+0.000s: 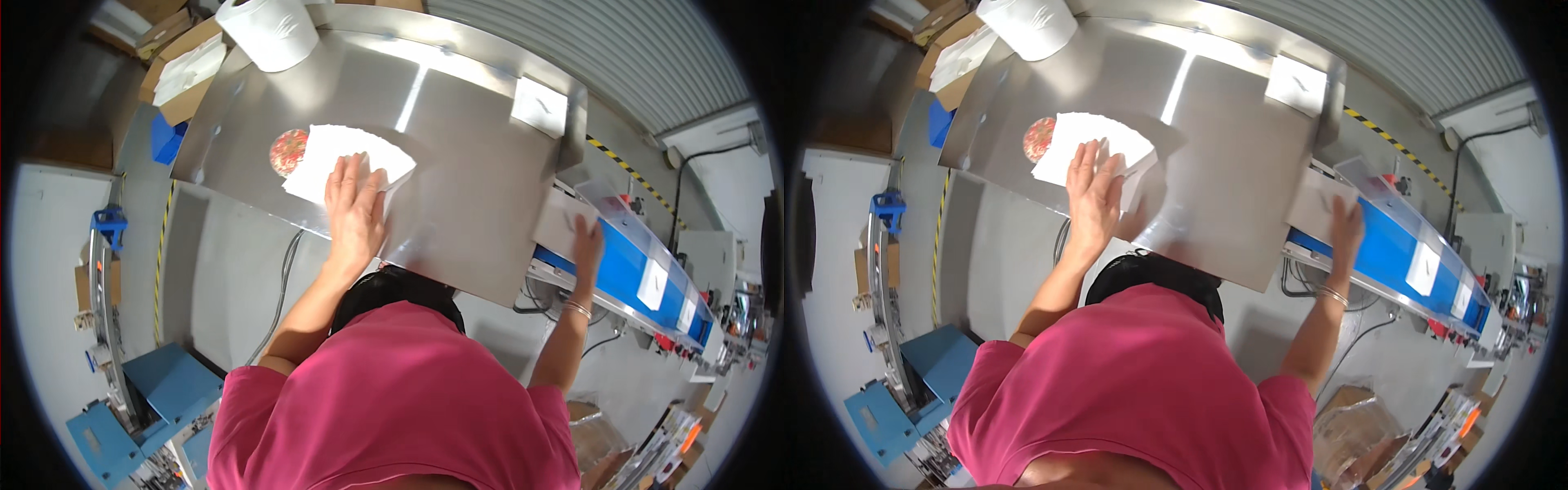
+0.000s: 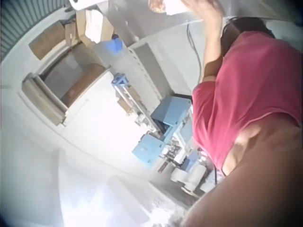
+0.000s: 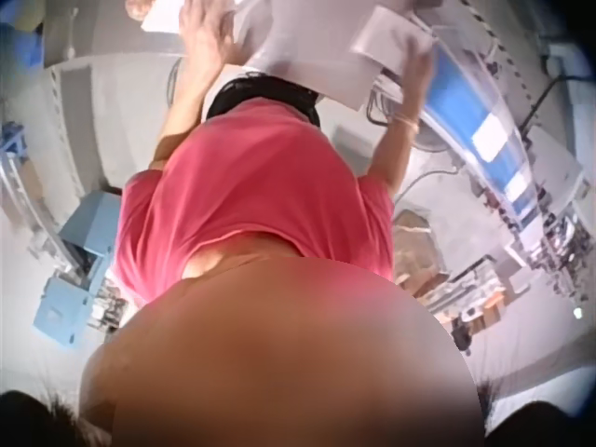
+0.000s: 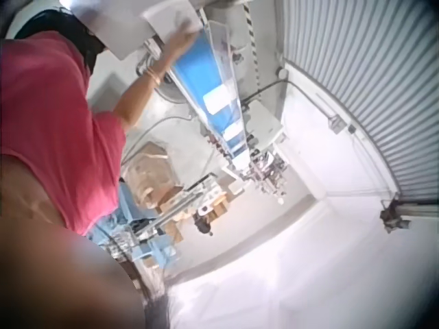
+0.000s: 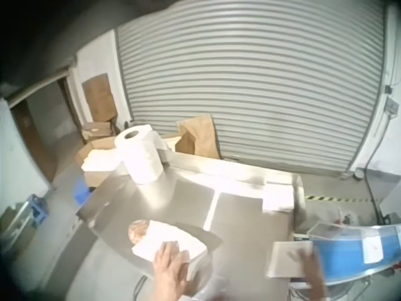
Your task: Sorting stacks of paper and interacting with processing machinery on a conveyor line.
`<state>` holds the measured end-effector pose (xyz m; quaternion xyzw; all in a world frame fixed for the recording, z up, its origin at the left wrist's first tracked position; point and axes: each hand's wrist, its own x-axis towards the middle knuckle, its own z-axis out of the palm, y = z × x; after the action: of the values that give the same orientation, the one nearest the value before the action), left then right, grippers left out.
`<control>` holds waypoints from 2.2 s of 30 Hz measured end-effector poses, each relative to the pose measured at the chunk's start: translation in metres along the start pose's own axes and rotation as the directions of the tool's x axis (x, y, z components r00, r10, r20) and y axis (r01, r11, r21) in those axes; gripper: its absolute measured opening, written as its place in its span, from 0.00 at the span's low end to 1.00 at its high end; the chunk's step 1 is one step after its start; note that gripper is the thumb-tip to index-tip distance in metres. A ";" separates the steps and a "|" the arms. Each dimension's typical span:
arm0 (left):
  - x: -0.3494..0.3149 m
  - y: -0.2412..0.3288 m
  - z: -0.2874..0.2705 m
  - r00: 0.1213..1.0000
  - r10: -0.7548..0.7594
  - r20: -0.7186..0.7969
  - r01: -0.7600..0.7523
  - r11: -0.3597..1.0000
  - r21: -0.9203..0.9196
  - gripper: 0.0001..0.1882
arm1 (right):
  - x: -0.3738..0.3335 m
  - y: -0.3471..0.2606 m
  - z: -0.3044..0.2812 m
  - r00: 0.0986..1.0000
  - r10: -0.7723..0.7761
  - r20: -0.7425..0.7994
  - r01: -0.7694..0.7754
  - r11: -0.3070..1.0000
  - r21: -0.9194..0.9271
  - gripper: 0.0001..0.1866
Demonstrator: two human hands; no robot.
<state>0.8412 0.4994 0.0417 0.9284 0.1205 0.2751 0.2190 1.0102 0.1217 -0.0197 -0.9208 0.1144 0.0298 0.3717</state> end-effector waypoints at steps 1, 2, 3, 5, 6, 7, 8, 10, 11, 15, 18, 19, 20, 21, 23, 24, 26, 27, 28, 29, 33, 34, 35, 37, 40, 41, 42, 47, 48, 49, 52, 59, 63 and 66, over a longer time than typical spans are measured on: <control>0.001 -0.001 0.002 1.000 0.010 -0.007 -0.010 1.000 -0.008 0.18 | 0.008 0.020 -0.007 0.975 -0.138 -0.173 0.101 0.973 -0.208 0.36; 0.000 -0.002 0.003 1.000 0.017 -0.015 -0.018 1.000 -0.013 0.17 | 0.008 0.022 -0.009 0.903 -0.303 -0.304 0.159 0.894 -0.419 0.38; 0.000 -0.002 0.003 1.000 -0.004 -0.028 0.003 1.000 -0.028 0.16 | 0.010 0.020 -0.006 0.855 -0.399 -0.331 0.204 0.846 -0.492 0.37; 0.001 -0.001 0.003 0.999 -0.009 -0.035 0.009 1.000 -0.018 0.15 | 0.007 -0.004 0.005 0.865 -0.445 -0.233 0.361 0.874 -0.326 0.34; 0.001 -0.001 0.003 0.999 -0.012 -0.036 0.011 1.000 -0.016 0.14 | -0.005 -0.030 0.020 0.839 -0.536 -0.098 0.517 0.840 -0.166 0.33; 0.000 -0.002 0.003 0.999 -0.009 -0.032 0.009 1.000 -0.012 0.14 | -0.020 -0.059 0.042 0.775 -0.632 0.019 0.632 0.775 0.020 0.31; 0.000 -0.002 0.002 1.000 -0.021 -0.021 0.021 1.000 -0.023 0.14 | -0.027 -0.070 0.067 0.675 -0.715 0.183 0.706 0.698 0.120 0.31; -0.001 -0.002 0.001 0.999 -0.034 -0.007 0.033 0.999 -0.028 0.13 | -0.062 -0.136 0.094 0.546 -0.722 0.425 0.643 0.686 0.340 0.31; -0.002 -0.003 -0.001 0.999 -0.032 0.017 0.032 0.999 -0.024 0.13 | -0.080 -0.162 0.104 0.512 -0.719 0.470 0.578 0.693 0.430 0.31; 0.005 0.000 -0.005 0.997 0.012 0.075 -0.008 0.998 -0.064 0.13 | -0.081 -0.170 0.149 0.432 -0.784 0.446 0.642 0.614 0.459 0.27; 0.008 -0.012 -0.006 0.998 0.009 0.063 -0.008 1.000 -0.010 0.22 | -0.076 -0.153 0.140 0.526 -0.576 0.626 0.114 0.777 0.620 0.22; 0.008 -0.017 -0.006 0.999 0.008 0.044 -0.010 0.999 0.038 0.25 | -0.074 -0.143 0.133 0.607 -0.529 0.594 0.049 0.770 0.636 0.21; 0.010 -0.023 -0.007 1.000 0.018 0.013 -0.019 0.999 0.048 0.26 | -0.069 -0.130 0.124 0.685 -0.472 0.555 -0.011 0.755 0.656 0.21; 0.012 -0.021 -0.010 0.999 -0.011 0.034 0.010 1.000 0.027 0.23 | -0.057 -0.112 0.109 0.751 -0.507 0.422 0.223 0.797 0.562 0.20; 0.014 -0.026 -0.013 0.997 0.026 0.073 -0.032 0.996 0.078 0.20 | -0.048 -0.076 0.085 0.893 -0.349 0.285 0.051 0.707 0.705 0.16; 0.015 -0.023 -0.015 0.998 -0.002 0.067 -0.001 0.999 0.054 0.18 | -0.038 -0.064 0.068 0.949 -0.241 0.204 0.102 0.846 0.524 0.15; 0.016 -0.024 -0.015 0.997 0.007 0.080 -0.015 0.995 0.100 0.17 | -0.013 -0.034 0.035 0.989 -0.135 0.057 0.109 0.935 0.339 0.17; 0.017 -0.023 -0.015 0.997 -0.002 0.081 -0.006 0.995 0.096 0.16 | 0.001 -0.011 0.023 0.992 -0.123 0.022 0.106 0.924 0.367 0.19; 0.018 -0.022 -0.014 0.997 0.000 0.081 -0.008 0.996 0.090 0.16 | 0.022 0.020 0.010 0.992 -0.103 -0.072 0.109 0.990 0.088 0.23; 0.019 -0.020 -0.013 0.998 -0.004 0.066 0.000 0.999 0.051 0.16 | 0.037 0.040 0.002 0.981 -0.112 -0.160 0.080 0.978 -0.193 0.26; 0.013 -0.027 -0.006 1.000 -0.009 -0.007 0.009 1.000 -0.022 0.15 | 0.014 -0.004 0.001 0.839 -0.401 -0.367 0.149 0.819 -0.554 0.34; 0.013 -0.026 -0.006 1.000 -0.006 -0.009 0.006 1.000 -0.003 0.15 | 0.009 -0.022 0.010 0.846 -0.446 -0.292 0.306 0.855 -0.419 0.32; 0.013 -0.023 -0.005 1.000 0.001 -0.008 -0.001 1.000 0.008 0.15 | 0.003 -0.041 0.022 0.864 -0.485 -0.133 0.450 0.864 -0.227 0.29; 0.014 -0.025 -0.003 1.000 -0.008 -0.009 0.008 1.000 0.002 0.13 | -0.021 -0.084 0.066 0.753 -0.643 0.138 0.644 0.764 0.041 0.28; 0.014 -0.022 -0.006 1.000 -0.028 -0.006 0.028 1.000 0.004 0.11 | -0.061 -0.156 0.119 0.513 -0.772 0.375 0.642 0.635 0.429 0.29; 0.015 -0.021 -0.007 1.000 -0.022 0.013 0.023 1.000 -0.007 0.11 | -0.073 -0.179 0.128 0.497 -0.735 0.461 0.564 0.677 0.473 0.28; 0.015 -0.021 -0.009 0.999 -0.017 0.033 0.018 1.000 -0.018 0.11 | -0.080 -0.195 0.136 0.470 -0.696 0.543 0.478 0.717 0.507 0.26; 0.021 -0.020 -0.018 0.997 -0.044 0.065 0.044 0.999 0.003 0.17 | -0.071 -0.182 0.168 0.435 -0.708 0.556 0.302 0.696 0.651 0.17; 0.021 -0.024 -0.016 0.998 -0.055 0.041 0.055 0.998 0.020 0.18 | -0.072 -0.171 0.162 0.475 -0.578 0.664 -0.068 0.728 0.682 0.15; 0.021 -0.028 -0.015 0.998 -0.067 0.016 0.067 0.997 0.038 0.20 | -0.070 -0.154 0.156 0.595 -0.634 0.494 0.035 0.635 0.772 0.16; 0.017 -0.041 -0.011 1.000 -0.008 0.006 0.007 0.998 0.055 0.19 | -0.051 -0.095 0.113 0.809 -0.460 0.366 0.115 0.734 0.670 0.18; 0.015 -0.036 -0.012 0.999 -0.033 -0.031 0.034 0.999 0.021 0.17 | -0.003 -0.005 -0.020 0.998 0.044 0.052 -0.034 0.984 -0.174 0.30; 0.018 -0.033 -0.014 0.999 -0.037 -0.027 0.038 0.999 0.014 0.16 | 0.016 0.023 -0.014 0.803 -0.522 -0.289 0.215 0.705 -0.676 0.30; 0.018 -0.033 -0.013 0.998 -0.067 -0.006 0.067 0.998 0.003 0.15 | -0.008 -0.054 0.049 0.825 -0.561 0.058 0.564 0.824 -0.052 0.29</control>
<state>0.8457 0.5385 0.0440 0.9234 0.1528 0.2698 0.2263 1.0169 0.1949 -0.0176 -0.9246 -0.1705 -0.0589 0.3354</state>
